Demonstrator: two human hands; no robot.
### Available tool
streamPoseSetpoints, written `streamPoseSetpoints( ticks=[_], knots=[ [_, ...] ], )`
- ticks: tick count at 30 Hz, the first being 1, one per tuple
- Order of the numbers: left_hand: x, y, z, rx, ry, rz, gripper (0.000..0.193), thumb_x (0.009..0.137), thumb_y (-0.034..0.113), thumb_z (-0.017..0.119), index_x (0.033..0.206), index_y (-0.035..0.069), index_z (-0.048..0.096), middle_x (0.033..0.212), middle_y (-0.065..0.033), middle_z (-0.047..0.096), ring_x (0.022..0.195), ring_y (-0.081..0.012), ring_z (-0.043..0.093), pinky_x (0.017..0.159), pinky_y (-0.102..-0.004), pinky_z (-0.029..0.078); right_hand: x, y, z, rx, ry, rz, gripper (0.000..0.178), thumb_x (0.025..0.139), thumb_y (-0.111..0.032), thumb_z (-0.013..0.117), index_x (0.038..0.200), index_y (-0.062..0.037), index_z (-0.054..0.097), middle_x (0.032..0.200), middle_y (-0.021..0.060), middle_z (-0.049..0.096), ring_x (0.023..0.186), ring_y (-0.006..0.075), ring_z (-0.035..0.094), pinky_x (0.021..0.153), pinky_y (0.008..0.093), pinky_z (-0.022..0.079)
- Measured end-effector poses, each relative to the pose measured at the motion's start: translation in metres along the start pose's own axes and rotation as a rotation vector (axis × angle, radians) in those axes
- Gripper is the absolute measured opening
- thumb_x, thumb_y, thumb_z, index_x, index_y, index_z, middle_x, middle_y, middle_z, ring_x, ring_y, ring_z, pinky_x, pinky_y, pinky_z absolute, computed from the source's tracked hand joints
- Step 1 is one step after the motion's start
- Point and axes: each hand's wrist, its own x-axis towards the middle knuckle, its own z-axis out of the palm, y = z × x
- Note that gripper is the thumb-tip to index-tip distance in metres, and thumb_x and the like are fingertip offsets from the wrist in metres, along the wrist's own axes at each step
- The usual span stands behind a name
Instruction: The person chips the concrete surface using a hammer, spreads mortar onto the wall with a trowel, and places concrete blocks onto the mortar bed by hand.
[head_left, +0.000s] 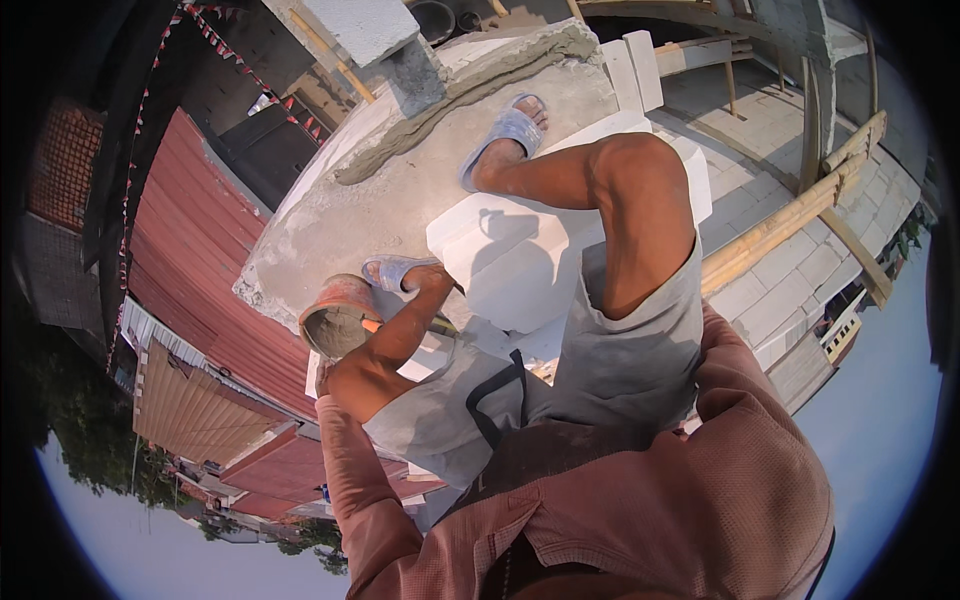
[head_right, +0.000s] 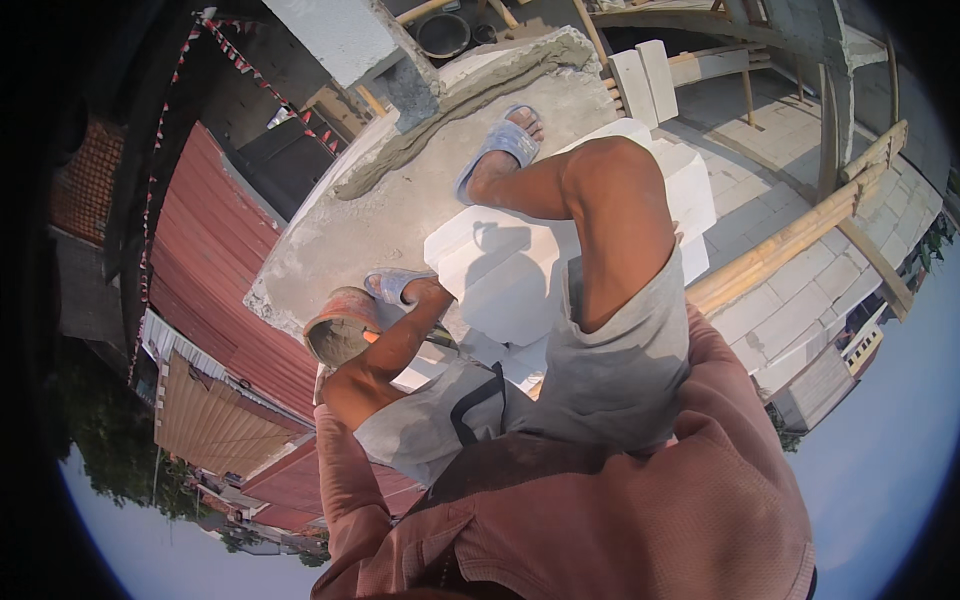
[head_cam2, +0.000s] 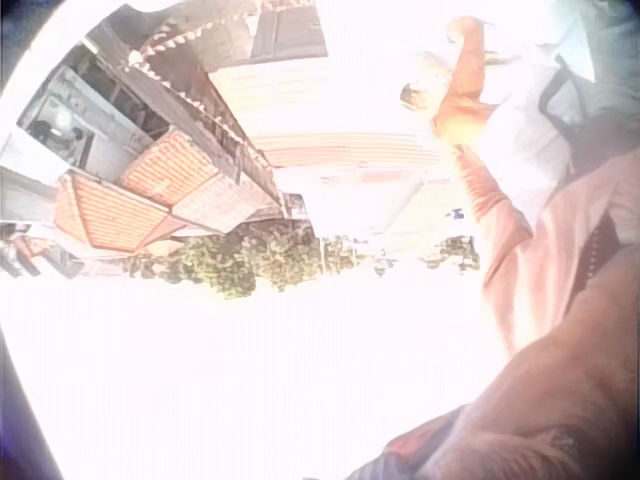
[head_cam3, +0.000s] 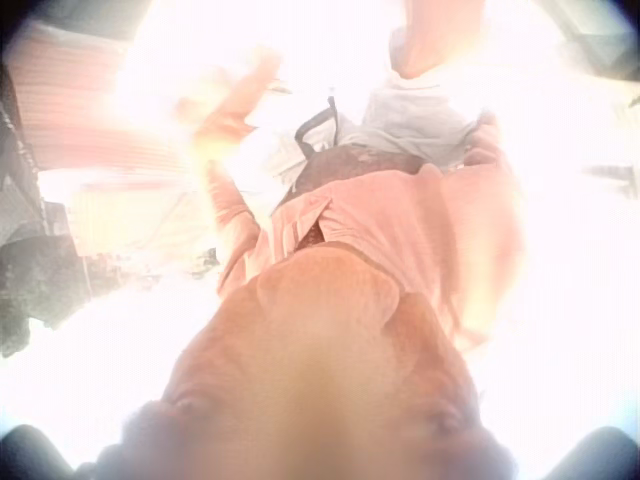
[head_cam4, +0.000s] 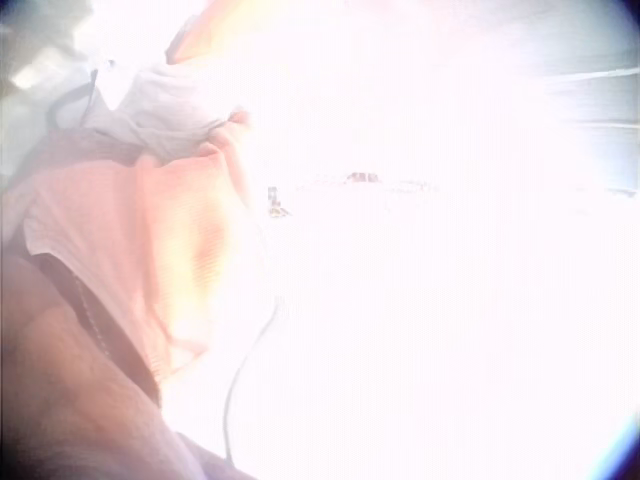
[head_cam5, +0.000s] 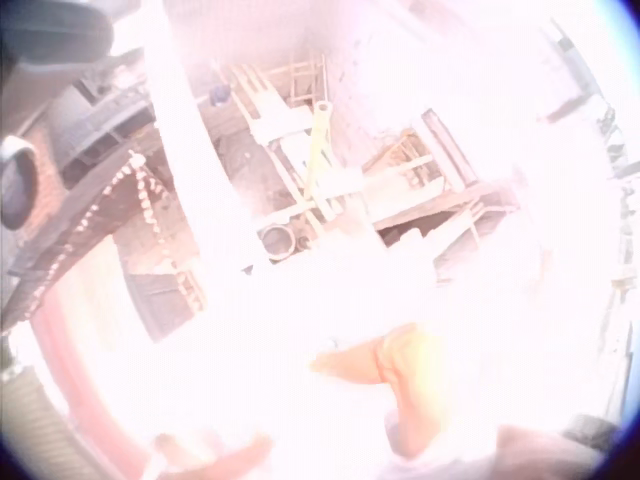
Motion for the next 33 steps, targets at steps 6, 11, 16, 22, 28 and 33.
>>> streamPoseSetpoints(
  ticks=[6, 11, 16, 22, 28, 33],
  knots=[
    [-0.061, 0.085, 0.043, 0.362, 0.067, -0.208, 0.047, 0.097, 0.04, 0.055, 0.137, 0.015, 0.047, 0.12, -0.0064, 0.058, 0.115, -0.0186, 0.053, 0.09, -0.0418, 0.041, 0.006, -0.018, -0.013, 0.063, 0.117, 0.119, 0.141, 0.052, -0.07, 0.084, 0.157, -0.0143, 0.009, 0.155, 0.0333, 0.013, 0.145, 0.0427, 0.02, 0.116, 0.0468, 0.032],
    [-0.162, 0.149, 0.059, 0.507, -0.154, -0.191, 0.065, 0.092, 0.045, 0.059, 0.149, 0.019, 0.04, 0.149, -0.0102, 0.043, 0.139, -0.0251, 0.038, 0.108, -0.0444, 0.03, -0.045, -0.07, 0.015, 0.209, -0.012, 0.626, 0.143, 0.047, -0.067, 0.087, 0.156, -0.0121, 0.013, 0.153, 0.0336, 0.02, 0.142, 0.0445, 0.026, 0.114, 0.0501, 0.036],
    [-0.187, 0.192, 0.148, 0.688, -0.229, 0.137, 0.065, 0.099, 0.052, 0.048, 0.142, 0.004, 0.044, 0.142, -0.014, 0.049, 0.135, -0.0266, 0.044, 0.111, -0.0413, 0.029, -0.116, -0.046, 0.069, 0.785, -0.065, 0.796, 0.14, 0.053, -0.068, 0.085, 0.154, -0.0019, 0.014, 0.146, 0.0251, 0.04, 0.13, 0.0332, 0.046, 0.103, 0.0449, 0.043],
    [-0.175, 0.174, 0.369, 0.857, -0.771, 0.566, 0.062, 0.102, 0.049, 0.043, 0.134, -0.004, 0.051, 0.133, -0.0195, 0.055, 0.125, -0.0299, 0.051, 0.107, -0.0365, 0.036, -0.139, -0.042, 0.092, 0.993, -0.022, 0.886, 0.123, 0.059, -0.06, 0.087, 0.145, 0.007, 0.029, 0.135, 0.0214, 0.051, 0.119, 0.0303, 0.053, 0.098, 0.0385, 0.045],
    [-0.166, 0.046, 0.491, 1.388, -1.005, 0.527, 0.096, 0.086, 0.071, 0.049, 0.15, 0.001, 0.031, 0.151, -0.024, 0.036, 0.141, -0.0357, 0.033, 0.116, -0.0364, 0.025, -0.142, -0.043, 0.114, 1.079, 0.079, 0.765, 0.11, 0.067, -0.066, 0.078, 0.14, 0.0071, 0.039, 0.132, 0.0198, 0.055, 0.115, 0.0286, 0.056, 0.098, 0.0363, 0.046],
    [-0.147, -0.013, 0.503, 1.589, -1.043, 0.46, 0.121, 0.073, 0.089, 0.039, 0.157, 0.006, 0.01, 0.159, -0.0253, 0.014, 0.149, -0.0359, 0.015, 0.12, -0.0399, 0.017, -0.153, -0.045, 0.122, 1.555, -0.075, 0.905, 0.086, 0.082, -0.067, 0.065, 0.129, 0.0043, 0.053, 0.119, 0.0167, 0.063, 0.105, 0.0256, 0.062, 0.091, 0.0351, 0.05]
  ],
)
